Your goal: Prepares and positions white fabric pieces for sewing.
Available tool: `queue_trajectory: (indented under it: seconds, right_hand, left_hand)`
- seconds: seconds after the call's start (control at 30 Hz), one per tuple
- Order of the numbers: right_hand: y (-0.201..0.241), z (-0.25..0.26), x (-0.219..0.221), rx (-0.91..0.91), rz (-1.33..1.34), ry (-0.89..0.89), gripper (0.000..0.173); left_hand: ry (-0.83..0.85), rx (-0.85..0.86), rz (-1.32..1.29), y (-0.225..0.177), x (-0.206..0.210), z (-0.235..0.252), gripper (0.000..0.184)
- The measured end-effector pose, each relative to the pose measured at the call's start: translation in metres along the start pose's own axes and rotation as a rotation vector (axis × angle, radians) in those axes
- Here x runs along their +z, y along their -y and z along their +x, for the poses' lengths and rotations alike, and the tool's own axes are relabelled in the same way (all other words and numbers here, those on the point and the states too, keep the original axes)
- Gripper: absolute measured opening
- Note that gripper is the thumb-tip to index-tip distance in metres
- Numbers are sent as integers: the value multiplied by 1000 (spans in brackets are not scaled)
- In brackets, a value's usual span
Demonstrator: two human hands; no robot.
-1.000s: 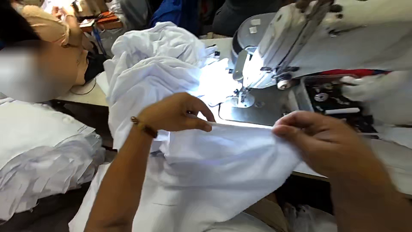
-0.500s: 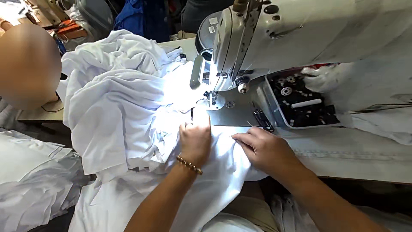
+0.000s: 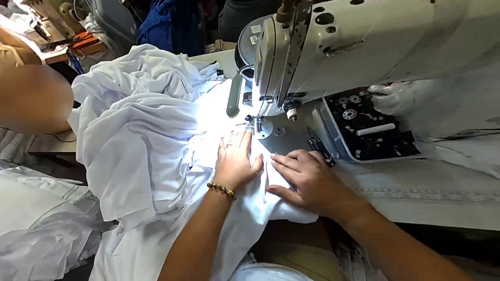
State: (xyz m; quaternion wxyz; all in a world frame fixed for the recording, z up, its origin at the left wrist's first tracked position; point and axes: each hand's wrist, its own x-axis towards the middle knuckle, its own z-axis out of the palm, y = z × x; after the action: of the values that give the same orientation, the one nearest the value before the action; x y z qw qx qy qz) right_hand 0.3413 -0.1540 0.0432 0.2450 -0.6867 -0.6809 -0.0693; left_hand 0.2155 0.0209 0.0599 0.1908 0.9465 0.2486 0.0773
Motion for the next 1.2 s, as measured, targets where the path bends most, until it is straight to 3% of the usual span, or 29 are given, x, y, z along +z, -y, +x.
queue_trajectory:
  seconds: [0.13, 0.43, 0.73, 0.87, 0.97, 1.07, 1.13, 1.2]
  right_hand:
    - [5, 11, 4, 74, -21, -20, 71]
    - [10, 22, 12, 157, -33, -49, 70]
    - [17, 28, 18, 187, -39, -35, 71]
    - [18, 26, 23, 168, -52, -66, 70]
    - [16, 22, 25, 128, -64, -109, 68]
    - [17, 18, 26, 81, -44, -154, 61]
    - [19, 18, 27, 53, -30, -177, 57]
    - [19, 19, 28, 26, -25, -186, 55]
  left_hand:
    - [38, 84, -131, 14, -12, 21, 77]
    - [116, 165, -172, 25, -21, 45, 76]
    - [170, 147, -143, 25, -30, 56, 76]
    - [163, 150, -97, 23, -30, 50, 68]
    - [-239, 163, -56, 23, -26, -6, 46]
    - [-563, -62, -16, 41, -30, -112, 21]
    - [-676, -285, -34, 66, -20, -174, 28]
    - [-610, -507, -171, 84, -5, -216, 41]
